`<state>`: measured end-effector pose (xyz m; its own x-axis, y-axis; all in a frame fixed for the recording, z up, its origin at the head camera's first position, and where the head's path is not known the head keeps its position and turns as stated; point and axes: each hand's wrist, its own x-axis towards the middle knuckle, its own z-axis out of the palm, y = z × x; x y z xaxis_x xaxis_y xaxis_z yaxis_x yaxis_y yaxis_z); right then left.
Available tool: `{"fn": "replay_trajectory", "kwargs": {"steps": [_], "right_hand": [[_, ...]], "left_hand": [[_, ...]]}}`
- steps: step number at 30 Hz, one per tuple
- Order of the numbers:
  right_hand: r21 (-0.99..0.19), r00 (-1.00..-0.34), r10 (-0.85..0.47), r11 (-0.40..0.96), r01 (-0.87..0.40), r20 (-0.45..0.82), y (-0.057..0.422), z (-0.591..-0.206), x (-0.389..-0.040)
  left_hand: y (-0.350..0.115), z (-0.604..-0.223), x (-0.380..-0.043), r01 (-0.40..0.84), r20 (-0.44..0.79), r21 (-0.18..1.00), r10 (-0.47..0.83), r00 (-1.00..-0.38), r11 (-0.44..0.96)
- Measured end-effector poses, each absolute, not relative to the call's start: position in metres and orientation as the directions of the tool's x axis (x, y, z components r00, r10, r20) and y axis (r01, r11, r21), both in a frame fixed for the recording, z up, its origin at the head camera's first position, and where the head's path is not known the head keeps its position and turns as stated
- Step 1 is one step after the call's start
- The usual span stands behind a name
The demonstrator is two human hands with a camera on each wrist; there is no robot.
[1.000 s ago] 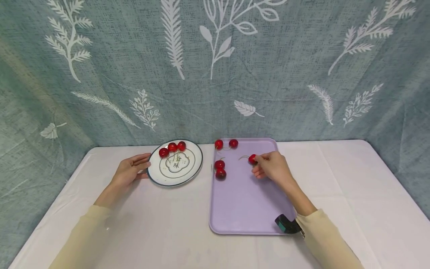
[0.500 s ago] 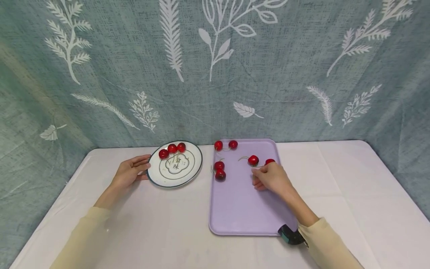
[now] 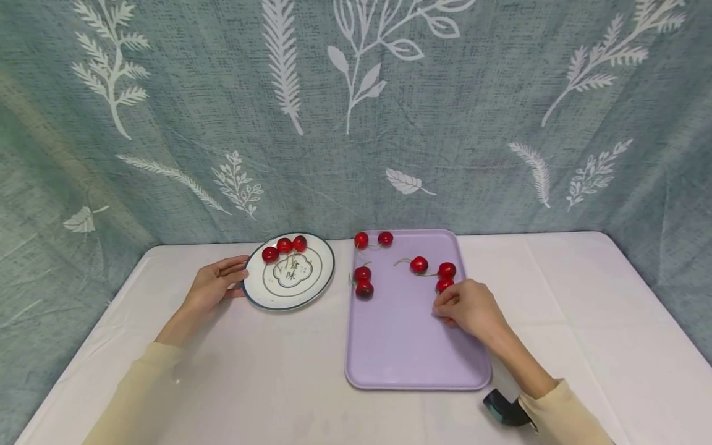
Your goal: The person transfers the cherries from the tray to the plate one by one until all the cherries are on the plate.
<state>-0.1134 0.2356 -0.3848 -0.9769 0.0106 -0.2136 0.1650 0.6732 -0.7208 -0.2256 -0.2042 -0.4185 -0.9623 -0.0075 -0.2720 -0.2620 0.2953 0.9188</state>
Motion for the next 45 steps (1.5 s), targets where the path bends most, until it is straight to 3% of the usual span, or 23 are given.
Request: {"fn": "replay_trajectory", "kwargs": {"steps": [10, 19, 25, 45], "right_hand": [[-0.703, -0.983, 0.011, 0.697, 0.141, -0.186, 0.24, -0.383, -0.11], [-0.74, -0.975, 0.043, 0.643, 0.196, -0.22, 0.247, -0.382, -0.111], [-0.807, -0.964, 0.074, 0.532, 0.256, -0.257, 0.252, -0.381, -0.111], [-0.955, -0.956, -0.032, 0.065, 0.29, -0.293, 0.249, -0.381, -0.125]], "left_hand": [[-0.204, -0.418, -0.224, -0.246, -0.256, 0.923, -0.005, -0.967, 0.297], [-0.204, -0.419, -0.224, -0.243, -0.252, 0.926, -0.006, -0.968, 0.289], [-0.204, -0.42, -0.224, -0.24, -0.247, 0.924, -0.014, -0.969, 0.297], [-0.204, -0.419, -0.224, -0.235, -0.244, 0.924, -0.008, -0.97, 0.302]]}}
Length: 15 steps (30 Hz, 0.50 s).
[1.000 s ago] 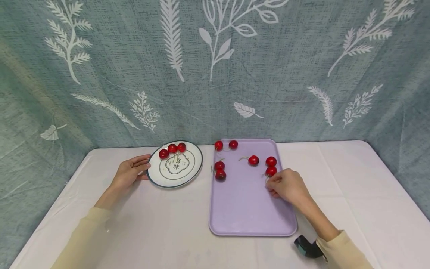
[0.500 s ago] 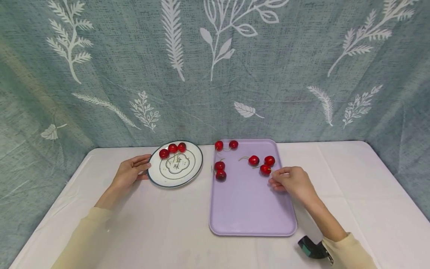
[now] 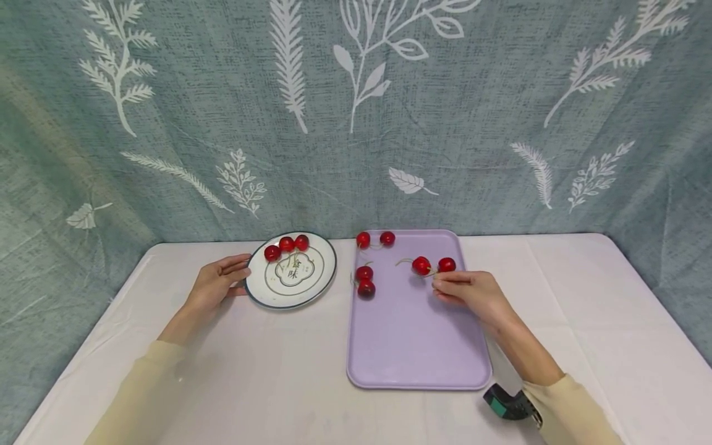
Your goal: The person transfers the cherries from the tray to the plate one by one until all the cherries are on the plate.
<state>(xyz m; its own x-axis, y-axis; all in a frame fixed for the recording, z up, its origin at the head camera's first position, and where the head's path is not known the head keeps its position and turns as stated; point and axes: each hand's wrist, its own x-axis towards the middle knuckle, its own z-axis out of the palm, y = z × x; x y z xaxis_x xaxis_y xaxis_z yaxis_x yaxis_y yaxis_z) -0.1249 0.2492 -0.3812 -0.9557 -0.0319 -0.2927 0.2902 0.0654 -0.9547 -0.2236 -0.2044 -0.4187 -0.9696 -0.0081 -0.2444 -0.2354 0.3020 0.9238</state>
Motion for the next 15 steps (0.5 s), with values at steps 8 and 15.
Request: {"fn": "replay_trajectory", "kwargs": {"steps": [8, 15], "right_hand": [[-0.957, -0.953, -0.099, -0.025, 0.29, -0.287, 0.221, -0.383, -0.142], [-0.972, -0.966, -0.107, 0.052, 0.23, -0.235, 0.204, -0.384, -0.149]], "left_hand": [[-0.213, -0.416, -0.22, -0.244, -0.249, 0.917, -0.025, -0.968, 0.314], [-0.204, -0.417, -0.223, -0.234, -0.246, 0.925, 0.006, -0.969, 0.298]]}}
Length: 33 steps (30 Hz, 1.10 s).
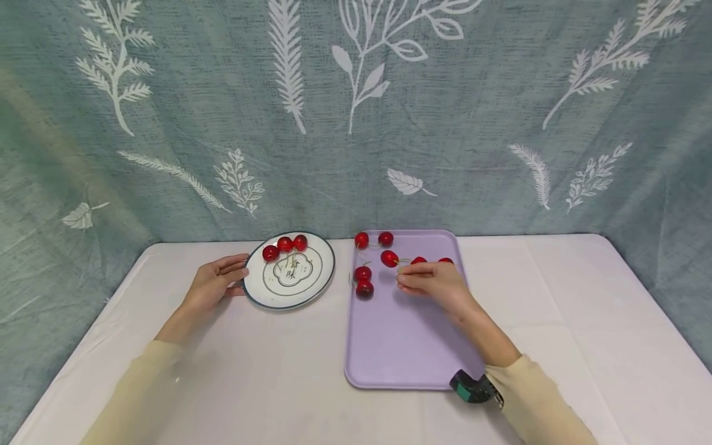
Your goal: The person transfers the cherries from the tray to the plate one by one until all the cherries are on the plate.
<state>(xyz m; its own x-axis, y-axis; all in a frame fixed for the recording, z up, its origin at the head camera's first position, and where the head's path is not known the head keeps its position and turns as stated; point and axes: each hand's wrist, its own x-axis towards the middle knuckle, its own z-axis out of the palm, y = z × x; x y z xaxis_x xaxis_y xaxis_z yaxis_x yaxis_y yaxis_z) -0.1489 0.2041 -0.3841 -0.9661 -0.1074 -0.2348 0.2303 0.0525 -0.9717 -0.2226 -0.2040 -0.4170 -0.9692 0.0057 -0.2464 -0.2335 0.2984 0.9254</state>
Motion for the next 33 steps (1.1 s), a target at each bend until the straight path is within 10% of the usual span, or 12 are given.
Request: {"fn": "replay_trajectory", "kwargs": {"steps": [33], "right_hand": [[-0.969, -0.943, -0.232, -0.01, 0.247, -0.238, 0.053, -0.387, -0.201]], "left_hand": [[-0.204, -0.416, -0.223, -0.235, -0.25, 0.936, 0.024, -0.968, 0.264]]}}
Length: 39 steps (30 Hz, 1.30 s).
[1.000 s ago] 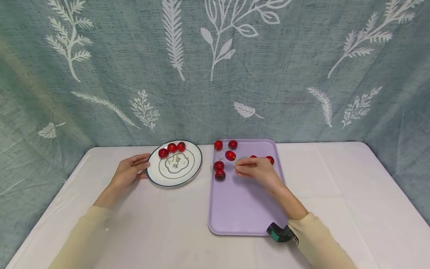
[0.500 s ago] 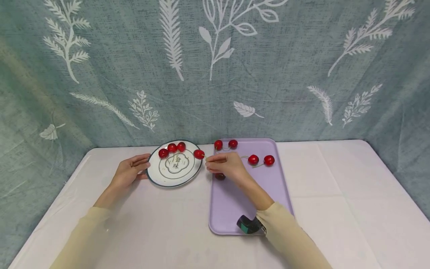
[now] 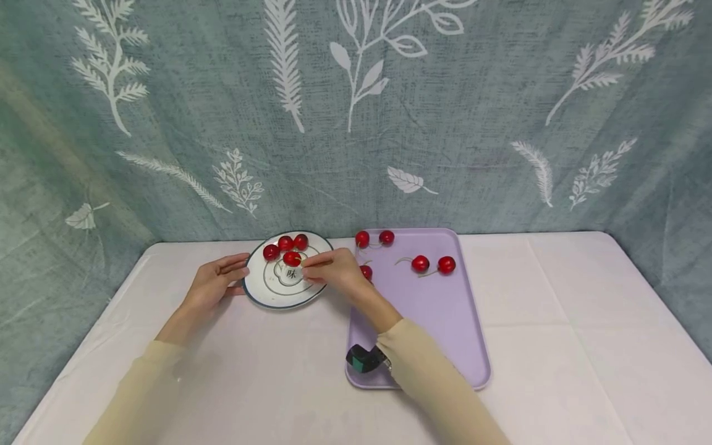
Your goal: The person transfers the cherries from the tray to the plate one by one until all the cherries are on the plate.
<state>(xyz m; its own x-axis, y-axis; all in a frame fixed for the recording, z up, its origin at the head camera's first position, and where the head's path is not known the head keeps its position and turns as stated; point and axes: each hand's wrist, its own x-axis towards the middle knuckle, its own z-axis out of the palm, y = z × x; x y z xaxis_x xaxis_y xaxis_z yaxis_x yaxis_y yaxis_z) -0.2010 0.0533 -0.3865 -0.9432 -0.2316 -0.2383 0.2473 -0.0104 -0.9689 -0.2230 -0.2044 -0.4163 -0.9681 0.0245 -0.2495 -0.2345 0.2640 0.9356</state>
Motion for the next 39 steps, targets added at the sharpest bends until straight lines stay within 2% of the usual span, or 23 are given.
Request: {"fn": "replay_trajectory", "kwargs": {"steps": [4, 10, 18, 28, 34, 39], "right_hand": [[-0.959, -0.926, -0.266, -0.023, 0.282, -0.266, 0.035, -0.391, -0.207], [-0.965, -0.922, -0.286, 0.049, 0.257, -0.26, 0.013, -0.398, -0.209], [-0.959, -0.941, -0.191, 0.106, 0.263, -0.279, -0.004, -0.404, -0.214], [-0.952, -0.951, -0.067, 0.068, 0.297, -0.301, -0.015, -0.407, -0.22], [-0.954, -0.967, 0.013, 0.162, 0.251, -0.253, -0.019, -0.41, -0.222], [-0.963, -0.981, 0.038, 0.19, 0.192, -0.188, -0.02, -0.413, -0.221]], "left_hand": [[-0.205, -0.415, -0.223, -0.232, -0.248, 0.939, 0.032, -0.968, 0.254], [-0.205, -0.416, -0.225, -0.244, -0.256, 0.938, 0.018, -0.966, 0.244], [-0.205, -0.417, -0.226, -0.234, -0.248, 0.94, 0.023, -0.969, 0.249], [-0.205, -0.417, -0.225, -0.24, -0.254, 0.944, 0.031, -0.967, 0.226], [-0.204, -0.419, -0.226, -0.236, -0.249, 0.941, 0.023, -0.968, 0.243], [-0.205, -0.42, -0.226, -0.229, -0.241, 0.943, 0.02, -0.97, 0.242]]}}
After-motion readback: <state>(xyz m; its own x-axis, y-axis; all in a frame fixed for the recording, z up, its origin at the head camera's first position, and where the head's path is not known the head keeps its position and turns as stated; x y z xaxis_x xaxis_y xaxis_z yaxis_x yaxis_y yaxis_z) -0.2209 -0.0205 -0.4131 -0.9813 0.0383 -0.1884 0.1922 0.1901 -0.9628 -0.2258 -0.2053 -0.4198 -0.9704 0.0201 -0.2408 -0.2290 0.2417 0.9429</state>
